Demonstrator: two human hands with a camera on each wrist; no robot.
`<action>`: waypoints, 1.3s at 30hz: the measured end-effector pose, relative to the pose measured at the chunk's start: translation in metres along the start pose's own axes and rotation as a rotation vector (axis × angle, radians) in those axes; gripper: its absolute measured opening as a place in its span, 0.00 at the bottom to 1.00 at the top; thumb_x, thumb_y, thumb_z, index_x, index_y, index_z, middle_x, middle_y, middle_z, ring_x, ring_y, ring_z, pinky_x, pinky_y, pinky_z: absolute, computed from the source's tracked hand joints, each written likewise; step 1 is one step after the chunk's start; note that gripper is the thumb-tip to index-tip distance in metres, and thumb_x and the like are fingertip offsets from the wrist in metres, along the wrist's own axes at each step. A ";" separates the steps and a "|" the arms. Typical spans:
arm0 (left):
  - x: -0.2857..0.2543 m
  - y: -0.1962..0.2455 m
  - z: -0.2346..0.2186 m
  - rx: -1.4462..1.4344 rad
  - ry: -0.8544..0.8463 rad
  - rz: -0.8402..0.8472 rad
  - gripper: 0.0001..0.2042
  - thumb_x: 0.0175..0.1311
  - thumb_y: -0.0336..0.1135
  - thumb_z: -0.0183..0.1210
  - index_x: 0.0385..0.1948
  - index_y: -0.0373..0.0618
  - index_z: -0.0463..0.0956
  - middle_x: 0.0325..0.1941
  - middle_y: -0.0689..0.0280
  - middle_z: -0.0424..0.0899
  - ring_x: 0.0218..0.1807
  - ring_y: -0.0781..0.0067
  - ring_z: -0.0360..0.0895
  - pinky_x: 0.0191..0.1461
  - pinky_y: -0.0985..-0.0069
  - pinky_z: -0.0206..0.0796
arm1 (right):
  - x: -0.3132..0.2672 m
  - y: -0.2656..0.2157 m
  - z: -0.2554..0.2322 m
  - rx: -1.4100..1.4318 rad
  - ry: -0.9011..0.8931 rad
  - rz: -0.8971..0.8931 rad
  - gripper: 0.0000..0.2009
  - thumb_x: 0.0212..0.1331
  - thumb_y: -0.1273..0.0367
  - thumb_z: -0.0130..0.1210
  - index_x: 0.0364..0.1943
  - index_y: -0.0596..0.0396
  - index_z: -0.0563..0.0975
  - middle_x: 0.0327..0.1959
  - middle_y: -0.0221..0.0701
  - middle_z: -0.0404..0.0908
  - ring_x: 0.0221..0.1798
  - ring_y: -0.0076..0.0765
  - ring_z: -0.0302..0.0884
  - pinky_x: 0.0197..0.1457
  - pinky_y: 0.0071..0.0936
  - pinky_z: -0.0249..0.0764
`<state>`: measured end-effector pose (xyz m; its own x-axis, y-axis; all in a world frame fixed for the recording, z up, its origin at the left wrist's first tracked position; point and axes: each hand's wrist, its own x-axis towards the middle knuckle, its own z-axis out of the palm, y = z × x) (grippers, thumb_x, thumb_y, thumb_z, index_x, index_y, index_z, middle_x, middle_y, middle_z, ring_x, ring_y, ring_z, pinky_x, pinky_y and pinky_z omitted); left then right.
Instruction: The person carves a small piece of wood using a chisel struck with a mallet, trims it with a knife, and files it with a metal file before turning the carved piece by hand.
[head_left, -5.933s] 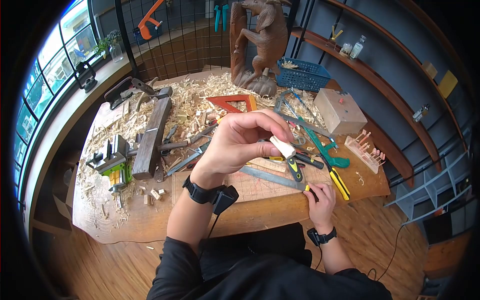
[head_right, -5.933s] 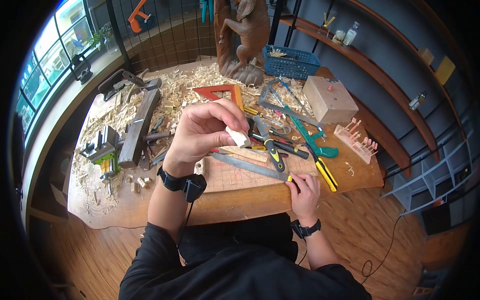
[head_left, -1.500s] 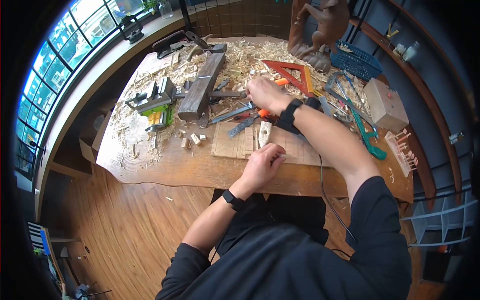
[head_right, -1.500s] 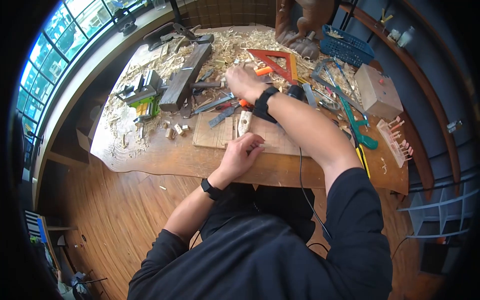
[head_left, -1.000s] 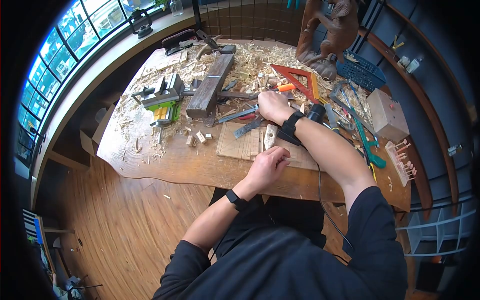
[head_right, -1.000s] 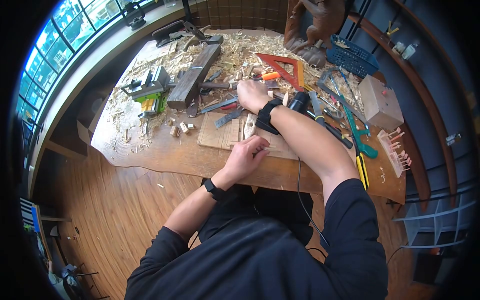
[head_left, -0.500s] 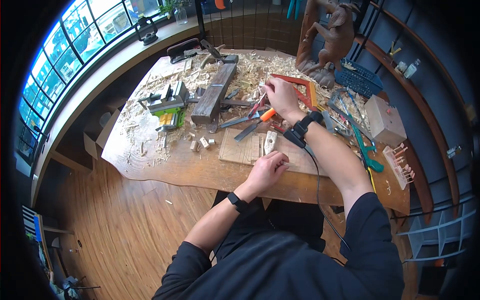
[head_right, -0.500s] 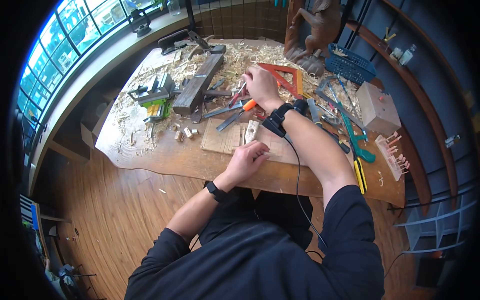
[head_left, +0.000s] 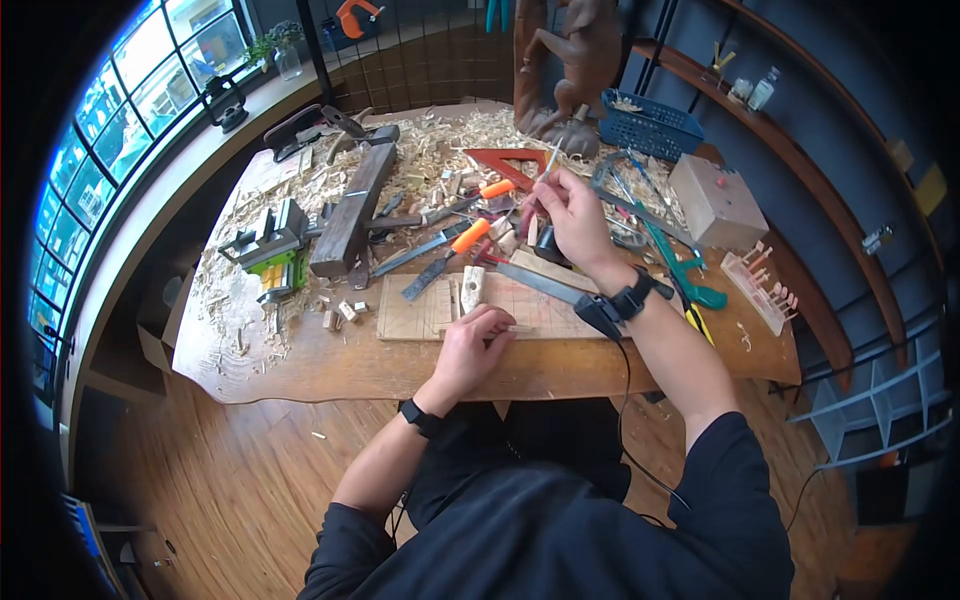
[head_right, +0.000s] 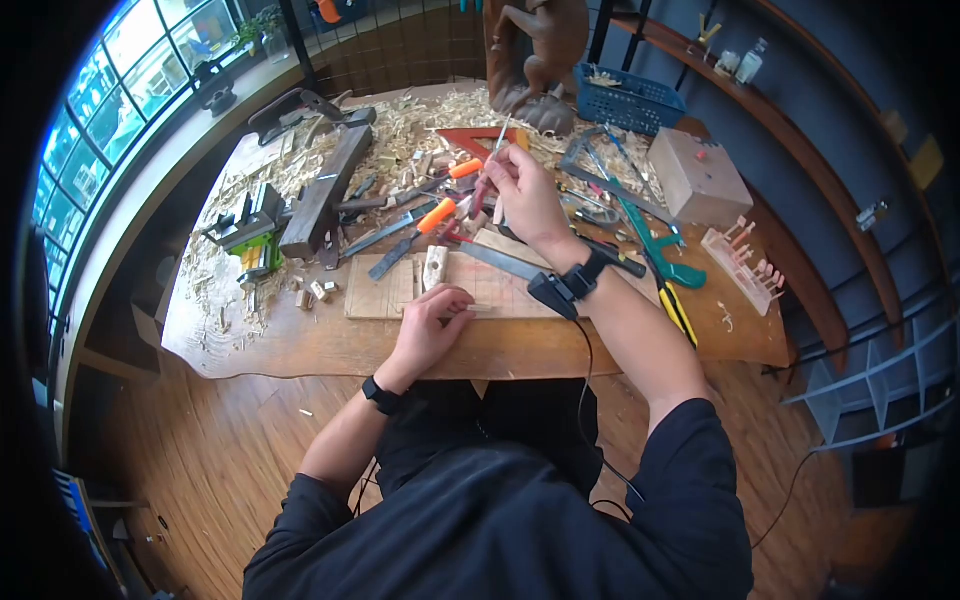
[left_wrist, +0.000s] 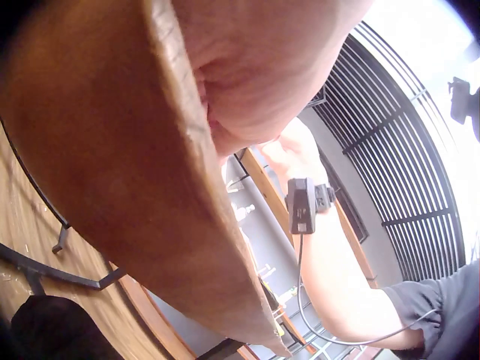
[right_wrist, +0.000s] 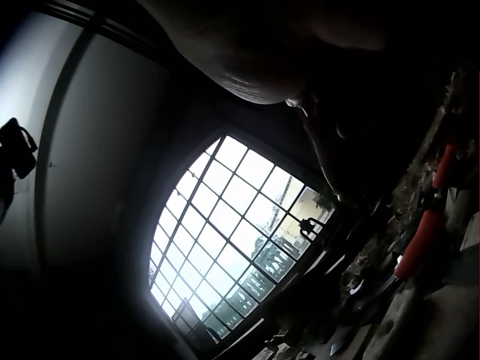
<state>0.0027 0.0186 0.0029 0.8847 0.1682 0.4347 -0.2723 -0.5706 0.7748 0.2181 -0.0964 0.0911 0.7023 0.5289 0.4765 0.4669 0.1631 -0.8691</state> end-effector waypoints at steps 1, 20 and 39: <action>0.001 -0.001 -0.001 -0.002 -0.014 -0.028 0.08 0.62 0.22 0.71 0.41 0.38 0.84 0.39 0.60 0.87 0.40 0.66 0.89 0.45 0.73 0.82 | -0.012 -0.007 -0.008 0.034 -0.018 0.049 0.09 0.83 0.67 0.53 0.47 0.60 0.77 0.32 0.30 0.85 0.33 0.22 0.85 0.38 0.25 0.80; 0.024 -0.005 0.003 0.082 -0.233 -0.008 0.11 0.56 0.26 0.75 0.41 0.44 0.89 0.43 0.62 0.91 0.47 0.58 0.85 0.55 0.65 0.77 | -0.216 -0.038 -0.053 -0.579 -0.065 0.078 0.14 0.67 0.79 0.60 0.53 0.55 0.87 0.34 0.38 0.84 0.38 0.45 0.84 0.43 0.38 0.79; 0.020 0.000 0.014 -0.004 -0.130 -0.108 0.15 0.58 0.23 0.73 0.48 0.43 0.86 0.41 0.59 0.89 0.44 0.62 0.89 0.52 0.68 0.81 | -0.199 -0.017 -0.040 -0.644 -0.120 -0.002 0.15 0.61 0.80 0.63 0.50 0.53 0.90 0.36 0.37 0.83 0.40 0.47 0.84 0.43 0.40 0.79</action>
<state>0.0255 0.0110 0.0051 0.9505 0.1228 0.2855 -0.1738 -0.5515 0.8158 0.0918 -0.2374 0.0159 0.6536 0.6248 0.4272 0.7227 -0.3474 -0.5975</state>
